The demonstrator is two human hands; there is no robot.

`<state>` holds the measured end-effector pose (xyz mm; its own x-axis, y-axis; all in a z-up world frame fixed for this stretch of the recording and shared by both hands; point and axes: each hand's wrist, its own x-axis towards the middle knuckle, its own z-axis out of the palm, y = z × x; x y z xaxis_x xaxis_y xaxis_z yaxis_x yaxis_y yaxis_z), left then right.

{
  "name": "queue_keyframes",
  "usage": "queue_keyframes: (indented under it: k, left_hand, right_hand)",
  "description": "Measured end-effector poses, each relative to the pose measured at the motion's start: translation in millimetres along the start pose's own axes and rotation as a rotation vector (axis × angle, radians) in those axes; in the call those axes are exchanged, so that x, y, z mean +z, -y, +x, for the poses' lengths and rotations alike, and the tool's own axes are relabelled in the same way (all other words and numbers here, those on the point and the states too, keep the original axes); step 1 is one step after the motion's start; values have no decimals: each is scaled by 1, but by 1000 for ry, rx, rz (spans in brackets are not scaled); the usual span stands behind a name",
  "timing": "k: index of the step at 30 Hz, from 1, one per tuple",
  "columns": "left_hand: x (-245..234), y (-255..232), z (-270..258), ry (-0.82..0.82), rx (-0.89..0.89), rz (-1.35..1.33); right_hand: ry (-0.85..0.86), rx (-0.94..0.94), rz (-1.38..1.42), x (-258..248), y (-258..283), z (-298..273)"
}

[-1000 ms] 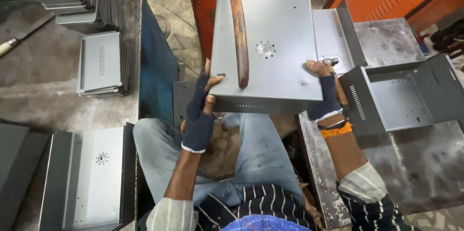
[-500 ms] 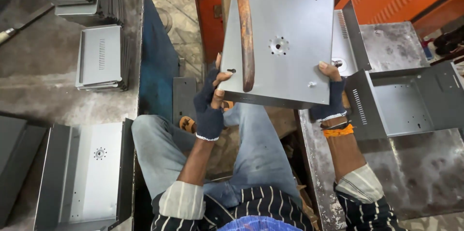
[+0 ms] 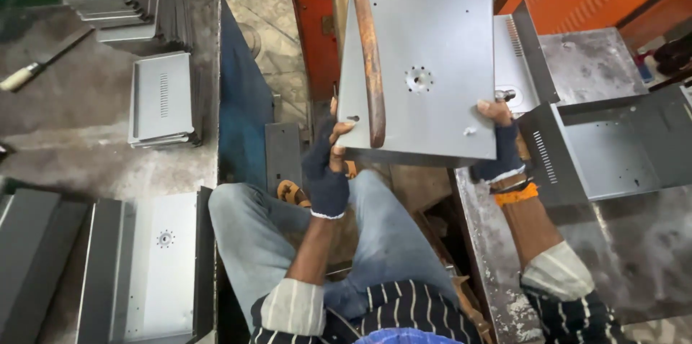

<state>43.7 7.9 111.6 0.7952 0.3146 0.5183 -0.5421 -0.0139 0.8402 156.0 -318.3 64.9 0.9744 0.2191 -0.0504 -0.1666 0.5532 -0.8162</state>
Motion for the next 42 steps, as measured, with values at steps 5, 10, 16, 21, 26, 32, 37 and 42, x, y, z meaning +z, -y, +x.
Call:
queue_keyframes:
  k: [5,10,16,21,26,32,37,42]
  left_hand:
    - [10,-24,4,38,-213,-80]
    - [21,5,-12,75,90,52]
    - [29,4,-17,2,-85,-98]
    - [38,21,-27,-52,-13,-1]
    - [28,-10,-14,7,-20,-57]
    - [6,-29,1,158,-108,39]
    - [-16,12,-17,107,-182,48]
    - [-49,20,-29,55,-156,98]
  right_hand:
    - [-158,39,-84,60,35,-7]
    - [-117,74,-22,51,46,6]
    - [-67,105,-2,33,45,16]
    - [-68,50,-129,22,47,19]
    - [-26,153,-6,47,51,10]
    - [-154,68,-7,51,35,11]
    - [-159,23,-62,32,-13,33]
    - [-105,171,-31,88,-9,25]
